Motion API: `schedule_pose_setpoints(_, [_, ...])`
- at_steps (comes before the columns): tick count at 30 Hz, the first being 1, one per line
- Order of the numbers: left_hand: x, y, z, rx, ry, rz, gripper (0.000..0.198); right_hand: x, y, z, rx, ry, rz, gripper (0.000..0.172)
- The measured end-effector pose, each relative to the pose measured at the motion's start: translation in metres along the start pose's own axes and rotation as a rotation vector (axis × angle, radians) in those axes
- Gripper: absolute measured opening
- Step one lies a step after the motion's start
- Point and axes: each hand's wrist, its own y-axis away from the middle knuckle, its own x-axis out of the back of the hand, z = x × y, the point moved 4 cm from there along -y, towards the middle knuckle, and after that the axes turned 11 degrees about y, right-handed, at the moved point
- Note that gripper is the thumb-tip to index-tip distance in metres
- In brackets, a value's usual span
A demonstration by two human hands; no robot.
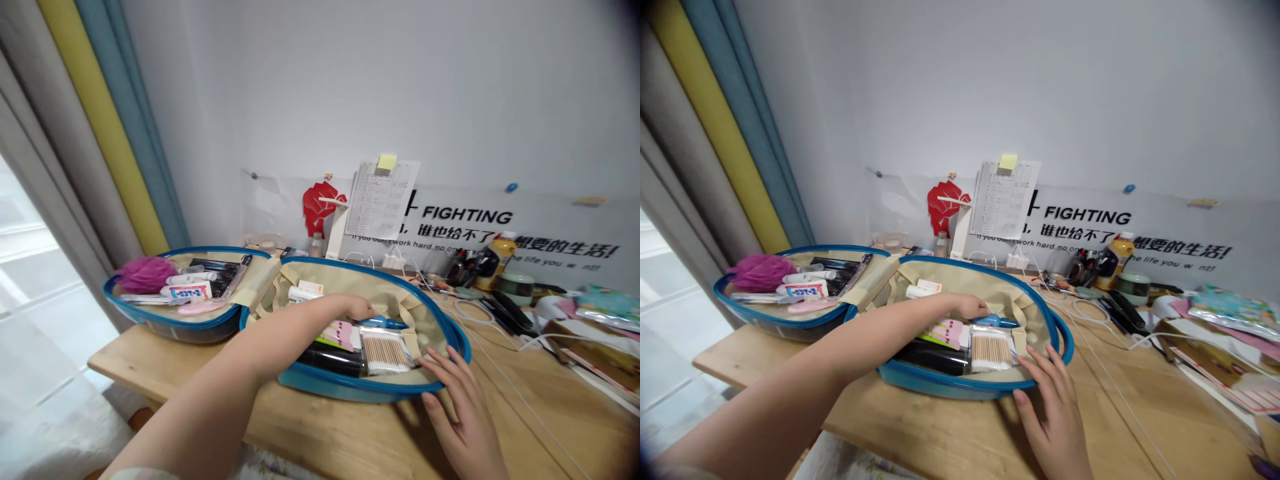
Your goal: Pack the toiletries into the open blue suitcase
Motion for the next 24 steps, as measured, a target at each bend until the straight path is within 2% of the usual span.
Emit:
schedule_pose_setpoints(2, [0.006,0.001,0.0,-0.002,0.018,0.008,0.042,0.0,0.0,0.0,-0.004,-0.003,0.016,0.034])
schedule_pose_setpoints(4, [0.02,0.004,-0.001,-0.016,0.039,0.048,0.045,-0.001,0.0,0.0,0.0,-0.007,0.024,0.034])
schedule_pose_setpoints(6, [0.042,0.014,-0.008,-0.049,0.063,0.104,0.045,-0.002,0.0,0.001,0.007,-0.011,0.032,0.034])
schedule_pose_setpoints(8, [0.072,0.033,-0.024,-0.096,0.098,0.197,0.043,-0.003,0.001,0.002,0.011,-0.005,0.027,0.034])
schedule_pose_setpoints(9, [0.089,0.047,-0.038,-0.112,0.109,0.261,0.043,-0.003,0.001,0.003,0.013,0.001,0.022,0.034])
schedule_pose_setpoints(10, [0.106,0.064,-0.055,-0.123,0.136,0.377,0.043,-0.004,0.001,0.003,0.018,0.007,0.016,0.034])
schedule_pose_setpoints(12, [0.137,0.107,-0.103,0.01,0.068,0.618,0.046,-0.004,0.001,0.004,0.03,0.016,0.013,0.034])
schedule_pose_setpoints(14, [0.153,0.154,-0.156,0.138,0.015,0.704,0.048,-0.003,0.001,0.004,0.04,0.019,0.016,0.034])
schedule_pose_setpoints(16, [0.158,0.2,-0.207,0.268,-0.045,0.727,0.043,-0.004,0.001,0.004,0.036,0.02,0.021,0.034])
schedule_pose_setpoints(19, [0.149,0.257,-0.269,0.444,-0.12,0.682,0.03,-0.005,0.001,0.004,0.022,0.013,0.033,0.035])
schedule_pose_setpoints(21, [0.139,0.283,-0.295,0.506,-0.159,0.633,0.026,-0.007,0.002,0.005,0.008,0.002,0.037,0.036])
schedule_pose_setpoints(24, [0.126,0.305,-0.318,0.551,-0.204,0.568,0.03,-0.008,0.002,0.006,0.001,-0.002,0.032,0.037])
